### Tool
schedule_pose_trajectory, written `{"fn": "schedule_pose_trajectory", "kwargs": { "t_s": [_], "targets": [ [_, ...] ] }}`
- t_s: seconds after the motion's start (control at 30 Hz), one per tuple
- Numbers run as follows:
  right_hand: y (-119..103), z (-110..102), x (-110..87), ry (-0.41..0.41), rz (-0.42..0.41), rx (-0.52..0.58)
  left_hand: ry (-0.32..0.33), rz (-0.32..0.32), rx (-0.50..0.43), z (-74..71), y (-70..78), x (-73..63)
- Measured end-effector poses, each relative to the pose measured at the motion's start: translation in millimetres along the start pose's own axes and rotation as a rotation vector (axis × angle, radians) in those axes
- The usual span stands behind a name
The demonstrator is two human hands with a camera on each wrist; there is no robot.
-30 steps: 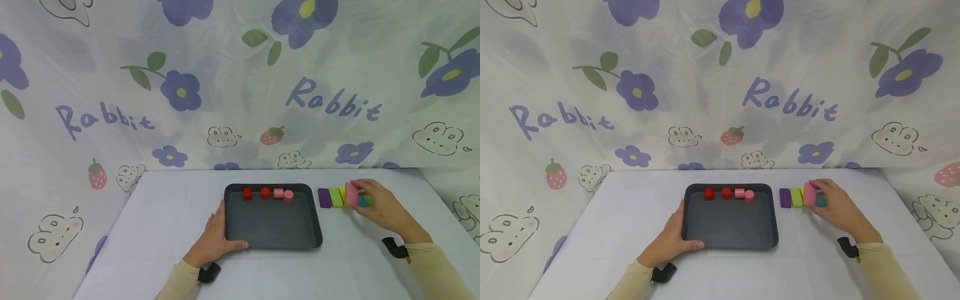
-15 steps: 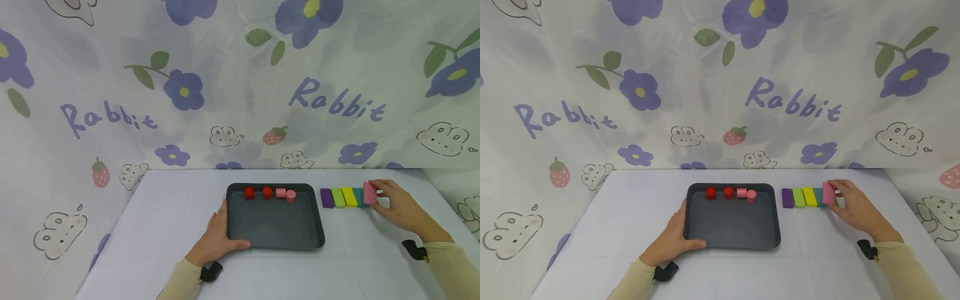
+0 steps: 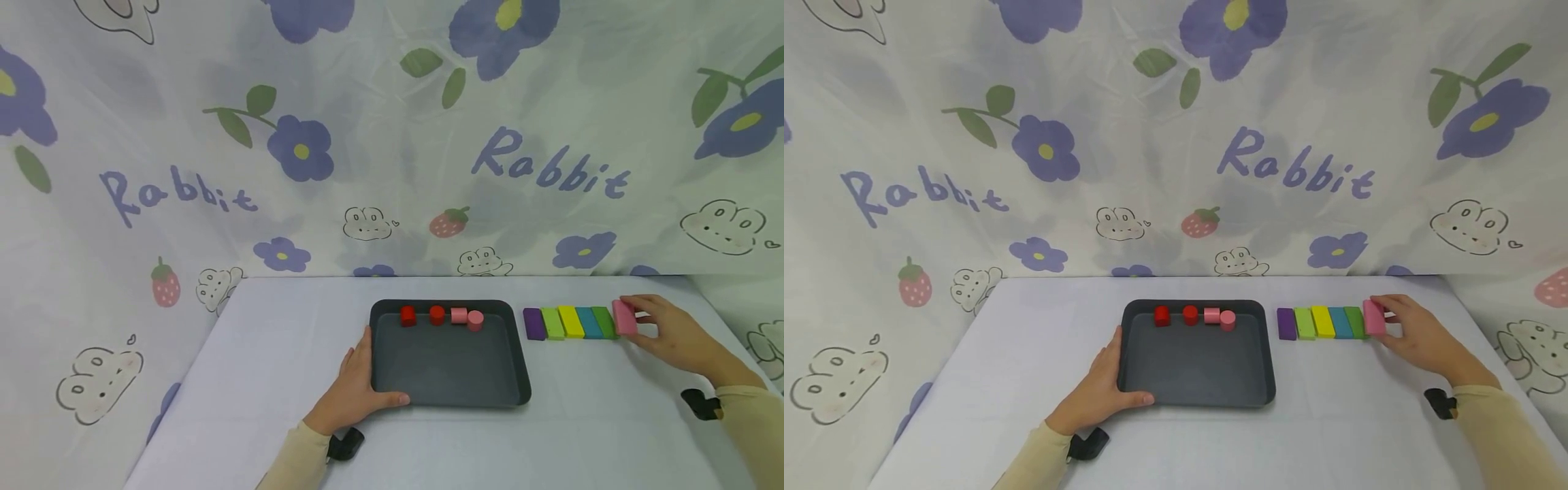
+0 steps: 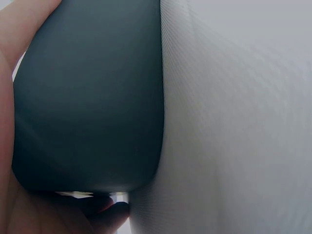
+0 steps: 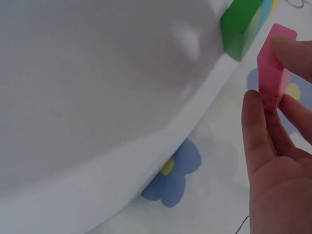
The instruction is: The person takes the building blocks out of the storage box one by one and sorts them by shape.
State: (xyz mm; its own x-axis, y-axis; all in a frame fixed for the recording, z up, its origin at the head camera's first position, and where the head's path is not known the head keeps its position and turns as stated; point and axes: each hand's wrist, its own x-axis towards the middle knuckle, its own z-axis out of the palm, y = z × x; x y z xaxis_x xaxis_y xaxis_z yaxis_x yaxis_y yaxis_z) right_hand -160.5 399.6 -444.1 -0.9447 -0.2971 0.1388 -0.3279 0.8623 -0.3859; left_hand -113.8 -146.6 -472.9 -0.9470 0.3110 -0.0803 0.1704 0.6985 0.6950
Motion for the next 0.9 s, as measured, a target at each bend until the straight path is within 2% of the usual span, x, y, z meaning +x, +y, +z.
{"fn": "schedule_pose_trajectory", "kwargs": {
  "t_s": [0.57,0.9],
  "targets": [
    [20,-1,9.7,-0.186,0.163,0.043,-0.006,-0.008,-0.003,-0.4,0.5,0.1],
    [24,5,16.7,-0.204,0.101,0.047,-0.004,-0.002,-0.001,-0.7,0.2,-0.2]
  ]
}}
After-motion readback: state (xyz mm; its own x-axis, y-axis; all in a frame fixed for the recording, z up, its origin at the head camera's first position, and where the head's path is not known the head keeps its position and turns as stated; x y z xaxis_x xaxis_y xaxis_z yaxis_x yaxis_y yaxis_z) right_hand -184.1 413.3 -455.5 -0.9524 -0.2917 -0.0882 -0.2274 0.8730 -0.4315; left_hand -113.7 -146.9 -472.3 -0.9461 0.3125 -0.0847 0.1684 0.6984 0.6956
